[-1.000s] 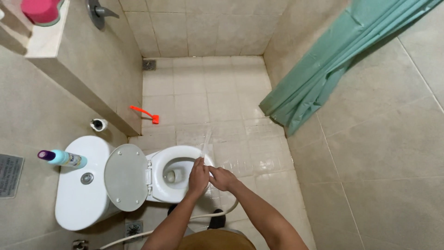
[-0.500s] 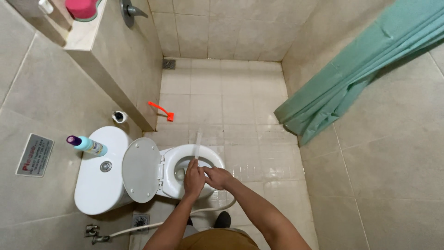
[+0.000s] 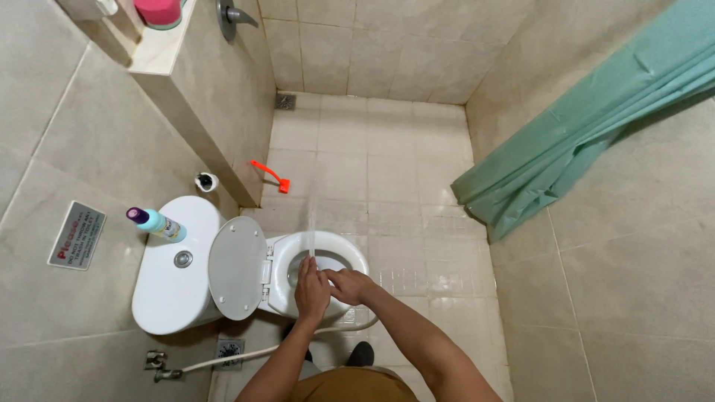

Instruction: The person uses a handheld bidet sprayer to rinse the interior of a white toilet bowl. They direct the water stream around the bowl and into the drain, then rinse the sprayer nozzle itself before placing it back in its holder.

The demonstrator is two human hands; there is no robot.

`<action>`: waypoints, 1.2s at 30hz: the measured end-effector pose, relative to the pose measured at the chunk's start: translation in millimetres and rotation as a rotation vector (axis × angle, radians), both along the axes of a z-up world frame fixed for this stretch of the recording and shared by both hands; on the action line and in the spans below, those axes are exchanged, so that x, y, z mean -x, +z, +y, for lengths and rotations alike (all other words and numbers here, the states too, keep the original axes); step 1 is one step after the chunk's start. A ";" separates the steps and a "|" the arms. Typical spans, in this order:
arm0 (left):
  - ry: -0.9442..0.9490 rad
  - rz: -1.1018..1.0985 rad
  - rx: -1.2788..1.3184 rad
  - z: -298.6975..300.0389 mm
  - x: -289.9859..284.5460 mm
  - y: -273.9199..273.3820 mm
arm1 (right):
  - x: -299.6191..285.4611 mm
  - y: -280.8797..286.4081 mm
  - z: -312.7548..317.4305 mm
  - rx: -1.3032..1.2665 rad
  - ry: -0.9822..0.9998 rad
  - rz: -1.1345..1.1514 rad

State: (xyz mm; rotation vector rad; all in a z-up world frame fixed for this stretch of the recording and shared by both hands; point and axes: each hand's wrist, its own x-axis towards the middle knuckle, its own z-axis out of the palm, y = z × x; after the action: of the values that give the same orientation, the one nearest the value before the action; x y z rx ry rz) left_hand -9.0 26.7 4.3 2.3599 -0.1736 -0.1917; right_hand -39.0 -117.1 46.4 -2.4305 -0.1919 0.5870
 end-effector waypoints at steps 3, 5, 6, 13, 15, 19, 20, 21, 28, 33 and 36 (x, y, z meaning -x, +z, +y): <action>0.001 -0.048 -0.029 8.8 1.4 -14.5 | -1.9 9.9 7.8 -0.003 0.000 0.037; 0.013 -0.031 -0.019 10.2 -1.5 -7.0 | -5.8 3.7 8.8 -0.007 0.024 0.030; 0.023 -0.010 -0.011 11.6 -1.8 -3.3 | -6.8 0.6 9.8 -0.012 0.046 0.027; 0.059 -0.202 0.049 18.4 -5.0 23.2 | -17.8 6.9 15.8 -0.042 0.049 -0.125; 0.111 -0.236 0.104 20.1 -7.2 26.3 | -23.3 13.7 18.2 -0.010 0.087 -0.131; 0.116 -0.247 0.110 24.3 -10.2 35.7 | -26.7 18.8 21.2 -0.029 0.110 -0.193; 0.118 -0.266 0.115 24.9 -11.2 35.0 | -27.8 19.9 21.3 -0.034 0.109 -0.199; 0.121 -0.286 0.119 25.4 -12.4 34.3 | -28.9 21.1 21.3 -0.039 0.108 -0.205; 0.120 -0.356 0.151 27.4 -10.0 43.6 | -34.7 12.4 21.6 0.006 0.134 -0.208; 0.143 -0.452 0.183 30.6 -9.1 37.0 | -38.9 21.0 21.6 -0.067 0.176 -0.319; 0.166 -0.453 0.204 32.8 -9.5 38.4 | -42.4 22.0 23.3 -0.086 0.203 -0.346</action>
State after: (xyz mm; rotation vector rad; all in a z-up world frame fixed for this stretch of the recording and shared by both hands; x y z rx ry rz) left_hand 0.5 59.5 42.7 2.1675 -0.2016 0.4254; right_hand 3.4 -93.8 68.4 -2.4288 -0.6002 0.2325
